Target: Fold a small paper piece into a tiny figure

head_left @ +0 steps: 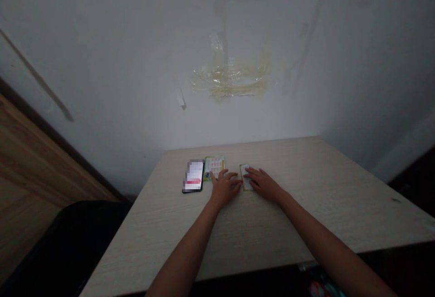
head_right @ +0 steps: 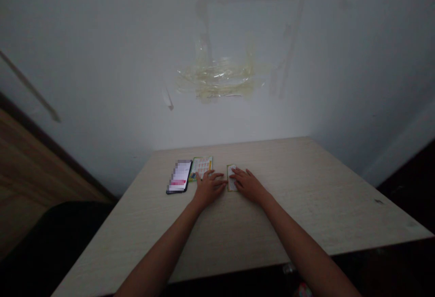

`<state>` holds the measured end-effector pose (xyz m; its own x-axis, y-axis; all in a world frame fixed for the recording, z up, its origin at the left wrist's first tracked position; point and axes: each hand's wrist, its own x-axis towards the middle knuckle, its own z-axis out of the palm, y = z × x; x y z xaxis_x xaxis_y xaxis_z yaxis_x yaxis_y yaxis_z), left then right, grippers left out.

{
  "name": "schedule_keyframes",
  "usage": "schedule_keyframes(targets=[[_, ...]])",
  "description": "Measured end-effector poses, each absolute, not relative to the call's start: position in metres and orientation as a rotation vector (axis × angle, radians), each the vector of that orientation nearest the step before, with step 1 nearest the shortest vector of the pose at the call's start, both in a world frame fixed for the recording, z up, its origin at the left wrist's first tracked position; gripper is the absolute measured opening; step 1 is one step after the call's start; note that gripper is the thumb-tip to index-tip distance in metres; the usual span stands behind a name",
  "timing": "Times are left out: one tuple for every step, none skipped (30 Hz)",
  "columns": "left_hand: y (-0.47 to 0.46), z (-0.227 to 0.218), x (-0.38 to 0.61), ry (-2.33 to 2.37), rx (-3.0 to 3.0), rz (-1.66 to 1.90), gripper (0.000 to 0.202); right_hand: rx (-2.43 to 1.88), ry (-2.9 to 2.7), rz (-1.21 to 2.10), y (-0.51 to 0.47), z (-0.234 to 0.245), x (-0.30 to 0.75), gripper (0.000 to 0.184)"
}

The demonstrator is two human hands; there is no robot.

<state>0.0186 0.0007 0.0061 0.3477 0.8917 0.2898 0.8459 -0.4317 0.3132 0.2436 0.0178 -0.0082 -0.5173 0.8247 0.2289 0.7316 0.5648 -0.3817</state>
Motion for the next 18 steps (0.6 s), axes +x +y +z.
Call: schedule_keyframes(targets=[[0.0007, 0.0062, 0.0187, 1.616, 2.485, 0.639, 0.021, -1.264, -2.418, 0.338, 0.0176, -0.0080, 0.2435, 0.042], [0.0007, 0.0063, 0.0188, 1.621, 2.481, 0.636, 0.021, -1.264, -2.418, 0.340, 0.0173, -0.0078, 0.2434, 0.042], [0.0007, 0.0062, 0.0187, 1.624, 2.479, 0.634, 0.021, -1.266, -2.416, 0.341, 0.0171, -0.0076, 0.2433, 0.042], [0.0008, 0.0060, 0.0185, 1.622, 2.480, 0.633, 0.021, -1.267, -2.414, 0.342, 0.0169, -0.0075, 0.2432, 0.042], [0.0010, 0.0057, 0.0182, 1.616, 2.482, 0.635, 0.022, -1.268, -2.413, 0.342, 0.0168, -0.0074, 0.2431, 0.042], [0.0012, 0.0052, 0.0179, 1.609, 2.486, 0.640, 0.022, -1.269, -2.411, 0.343, 0.0168, -0.0074, 0.2431, 0.042], [0.0014, 0.0047, 0.0175, 1.601, 2.489, 0.647, 0.021, -1.269, -2.412, 0.345, 0.0168, -0.0075, 0.2431, 0.042], [0.0016, 0.0041, 0.0171, 1.594, 2.490, 0.656, 0.021, -1.269, -2.414, 0.349, 0.0168, -0.0075, 0.2432, 0.042], [0.0018, 0.0035, 0.0169, 1.590, 2.490, 0.663, 0.021, -1.268, -2.416, 0.353, 0.0169, -0.0076, 0.2433, 0.042], [0.0021, 0.0030, 0.0167, 1.592, 2.489, 0.669, 0.021, -1.267, -2.416, 0.357, 0.0169, -0.0075, 0.2434, 0.041], [0.0023, 0.0027, 0.0167, 1.597, 2.486, 0.672, 0.020, -1.267, -2.415, 0.361, 0.0170, -0.0075, 0.2434, 0.041], [0.0025, 0.0024, 0.0167, 1.601, 2.484, 0.670, 0.020, -1.267, -2.413, 0.363, 0.0170, -0.0073, 0.2435, 0.041], [0.0026, 0.0023, 0.0168, 1.604, 2.484, 0.667, 0.020, -1.267, -2.413, 0.363, 0.0170, -0.0072, 0.2434, 0.041], [0.0026, 0.0024, 0.0170, 1.605, 2.485, 0.663, 0.020, -1.266, -2.414, 0.362, 0.0171, -0.0070, 0.2434, 0.041], [0.0027, 0.0025, 0.0171, 1.607, 2.485, 0.661, 0.020, -1.265, -2.420, 0.359, 0.0171, -0.0068, 0.2433, 0.041], [0.0026, 0.0027, 0.0172, 1.609, 2.486, 0.659, 0.020, -1.266, -2.426, 0.356, 0.0172, -0.0066, 0.2431, 0.042], [0.0025, 0.0029, 0.0172, 1.611, 2.487, 0.660, 0.020, -1.268, -2.432, 0.352, 0.0173, -0.0065, 0.2430, 0.042], [0.0024, 0.0030, 0.0172, 1.613, 2.487, 0.661, 0.020, -1.271, -2.436, 0.350, 0.0174, -0.0064, 0.2428, 0.042]])
